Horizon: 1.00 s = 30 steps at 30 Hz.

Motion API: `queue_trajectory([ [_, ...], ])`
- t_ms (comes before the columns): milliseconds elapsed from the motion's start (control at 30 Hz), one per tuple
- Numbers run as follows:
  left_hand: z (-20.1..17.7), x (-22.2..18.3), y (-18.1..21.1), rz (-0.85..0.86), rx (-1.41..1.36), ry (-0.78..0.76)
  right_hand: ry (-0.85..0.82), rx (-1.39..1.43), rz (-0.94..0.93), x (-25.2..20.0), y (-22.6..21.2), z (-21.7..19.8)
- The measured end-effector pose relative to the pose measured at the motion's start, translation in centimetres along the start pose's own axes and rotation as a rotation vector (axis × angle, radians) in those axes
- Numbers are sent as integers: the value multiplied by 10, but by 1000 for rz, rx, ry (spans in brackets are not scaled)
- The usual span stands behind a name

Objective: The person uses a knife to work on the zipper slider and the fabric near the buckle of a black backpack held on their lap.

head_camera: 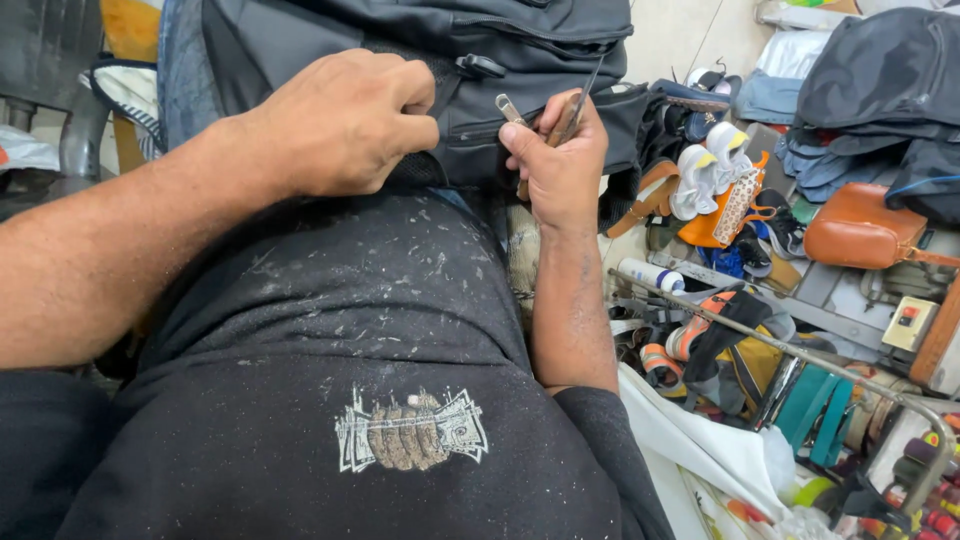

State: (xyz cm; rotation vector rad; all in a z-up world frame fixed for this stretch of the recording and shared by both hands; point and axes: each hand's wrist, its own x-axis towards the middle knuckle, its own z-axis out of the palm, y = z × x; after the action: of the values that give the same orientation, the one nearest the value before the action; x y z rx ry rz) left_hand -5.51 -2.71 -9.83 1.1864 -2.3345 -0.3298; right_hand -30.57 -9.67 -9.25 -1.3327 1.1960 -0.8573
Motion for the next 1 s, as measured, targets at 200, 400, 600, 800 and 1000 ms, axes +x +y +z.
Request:
queue_trajectory([
  [200, -1, -2, 11, -106, -30, 2, -33, 77, 20, 2, 11, 0],
  [400, 13, 11, 16, -189, 95, 1, -93, 236, 67, 3, 18, -4],
  [600, 33, 18, 18, -261, 195, -125, -69, 291, 137, 2, 20, -8],
  [800, 44, 13, 10, -306, 72, -40, -67, 216, 111, -2, 9, 0],
  [1000, 44, 13, 9, -348, -21, -111, -15, -127, 72, -9, -3, 23],
])
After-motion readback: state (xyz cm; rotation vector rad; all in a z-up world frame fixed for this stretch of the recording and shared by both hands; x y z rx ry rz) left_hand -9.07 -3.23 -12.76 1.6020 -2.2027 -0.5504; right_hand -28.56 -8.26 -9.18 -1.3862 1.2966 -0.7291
